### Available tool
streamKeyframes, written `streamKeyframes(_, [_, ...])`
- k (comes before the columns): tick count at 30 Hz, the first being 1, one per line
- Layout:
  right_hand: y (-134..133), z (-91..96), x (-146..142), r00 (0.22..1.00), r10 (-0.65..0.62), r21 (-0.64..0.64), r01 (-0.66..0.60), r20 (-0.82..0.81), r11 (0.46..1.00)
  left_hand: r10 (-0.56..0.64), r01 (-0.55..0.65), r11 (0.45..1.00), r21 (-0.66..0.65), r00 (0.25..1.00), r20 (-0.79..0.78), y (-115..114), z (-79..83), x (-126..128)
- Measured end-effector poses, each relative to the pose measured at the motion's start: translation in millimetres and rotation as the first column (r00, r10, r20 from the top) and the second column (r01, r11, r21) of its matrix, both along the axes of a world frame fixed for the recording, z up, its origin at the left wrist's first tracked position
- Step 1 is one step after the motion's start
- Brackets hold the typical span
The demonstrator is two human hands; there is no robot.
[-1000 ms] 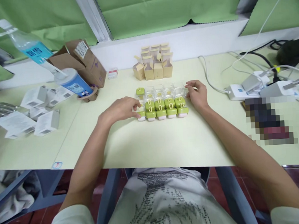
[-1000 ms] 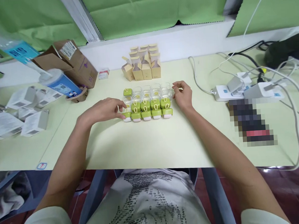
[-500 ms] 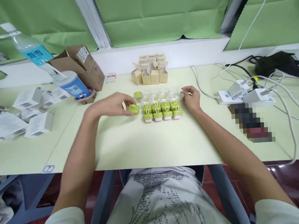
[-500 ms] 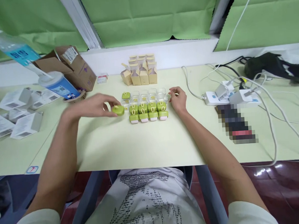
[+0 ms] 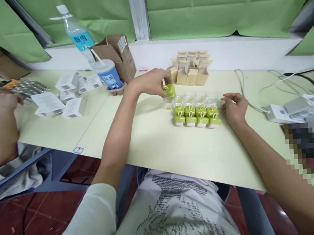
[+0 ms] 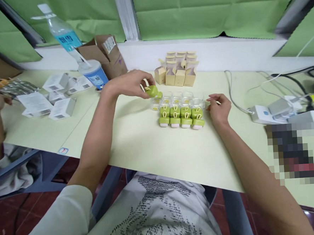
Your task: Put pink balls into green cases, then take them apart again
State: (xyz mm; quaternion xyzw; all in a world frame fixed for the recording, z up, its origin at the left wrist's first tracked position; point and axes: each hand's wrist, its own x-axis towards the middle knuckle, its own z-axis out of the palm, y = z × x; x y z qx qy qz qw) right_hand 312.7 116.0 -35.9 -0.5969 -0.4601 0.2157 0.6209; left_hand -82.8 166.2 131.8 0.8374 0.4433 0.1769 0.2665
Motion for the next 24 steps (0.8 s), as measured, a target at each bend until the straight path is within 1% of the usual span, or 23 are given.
streamKeyframes(4, [-1.9, 3.2, -1.7, 1.000, 0.018, -0.008, -0.018, 0.020, 1.000, -0.003, 0.015, 0.997, 0.081, 0.990, -0.139, -6.5, 2.1, 6.3])
streamKeyframes(6, [-3.1, 5.4, -2.8, 0.999, 0.022, -0.006, -0.022, 0.045, 1.000, -0.017, 0.030, 0.997, 0.070, 0.984, -0.177, -5.7, -2.1, 8.7])
streamKeyframes(10, [-3.3, 7.3, -3.8, 0.997, 0.038, -0.016, -0.037, 0.063, 0.999, -0.034, 0.042, 0.999, 0.033, 0.979, -0.202, 3.2, -16.4, 11.1])
streamKeyframes(13, [-2.7, 6.9, -3.4, 0.996, 0.049, -0.026, -0.047, 0.070, 0.999, -0.040, 0.047, 0.999, 0.028, 0.976, -0.215, 4.8, -20.5, 15.1])
streamKeyframes(16, [-2.5, 6.4, -2.7, 0.995, 0.056, -0.021, -0.054, 0.078, 0.998, 0.002, 0.012, 0.999, 0.041, 0.947, -0.321, -2.6, -14.6, 22.8])
streamKeyframes(21, [-4.3, 8.8, -3.0, 0.993, 0.080, -0.018, -0.078, 0.085, 0.997, -0.010, 0.017, 1.000, 0.007, 0.829, -0.559, -21.0, 2.4, 35.8])
streamKeyframes(24, [-6.0, 12.0, -5.0, 0.993, 0.084, -0.031, -0.081, 0.082, 0.996, 0.008, 0.007, 1.000, 0.023, 0.785, -0.619, -26.4, 6.3, 39.6])
